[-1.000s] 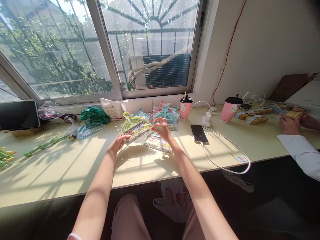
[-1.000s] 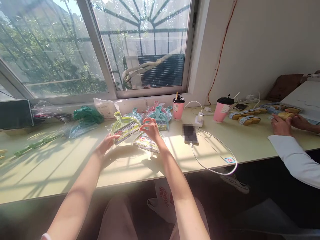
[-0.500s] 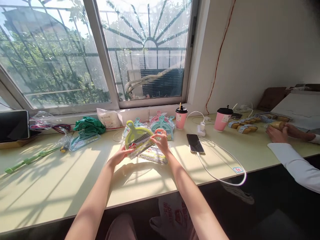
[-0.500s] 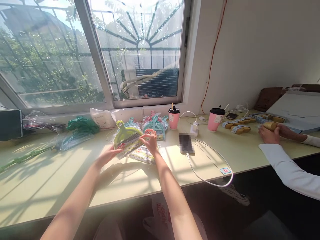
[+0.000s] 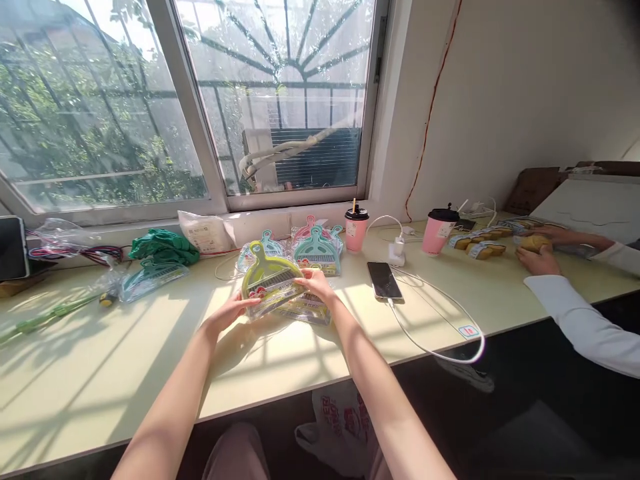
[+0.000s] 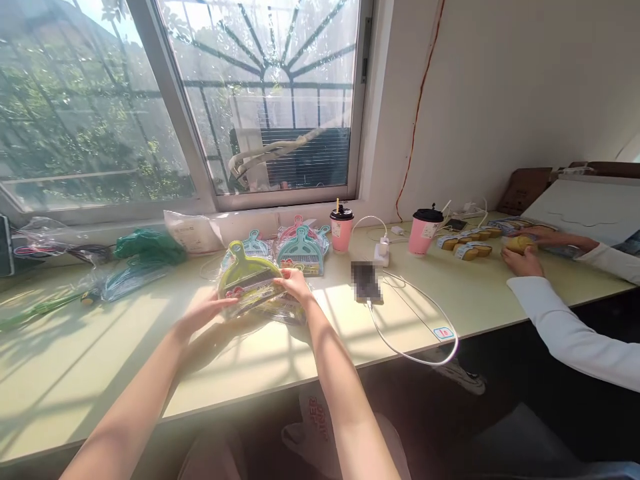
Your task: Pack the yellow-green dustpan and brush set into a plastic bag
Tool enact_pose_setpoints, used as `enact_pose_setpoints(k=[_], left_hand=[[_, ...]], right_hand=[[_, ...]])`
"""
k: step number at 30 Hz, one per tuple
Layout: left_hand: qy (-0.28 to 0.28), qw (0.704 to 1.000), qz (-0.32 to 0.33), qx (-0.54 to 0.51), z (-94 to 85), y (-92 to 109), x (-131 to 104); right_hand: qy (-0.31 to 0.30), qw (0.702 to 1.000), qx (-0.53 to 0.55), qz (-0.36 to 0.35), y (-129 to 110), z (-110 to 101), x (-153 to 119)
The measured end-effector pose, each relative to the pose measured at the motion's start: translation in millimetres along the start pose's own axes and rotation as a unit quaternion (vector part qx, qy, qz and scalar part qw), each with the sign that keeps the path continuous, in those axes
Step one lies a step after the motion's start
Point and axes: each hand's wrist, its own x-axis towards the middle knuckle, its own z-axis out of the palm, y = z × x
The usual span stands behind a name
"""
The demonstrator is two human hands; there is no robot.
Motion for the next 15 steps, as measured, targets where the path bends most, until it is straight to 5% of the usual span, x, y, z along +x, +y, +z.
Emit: enact_pose_setpoints(k=[7,11,15], left_hand=[[-0.050,0.993,0.093,-0.042,22.0,-2.6,4.8],[0.082,0.991,0.107,-0.022,36.2,-6.2,16.2],[0.147,0.986,0.070,-0.048,27.9,-12.9,28.0]], right_hand=[[0.169,0.975,0.133,0.049,-2.1,-8.9,10.1],[0.160,0.981,0.103,0.038,-1.9,-2.5,9.2],[0.115,0.987,0.111,0.027,-1.0,7.3,5.6]])
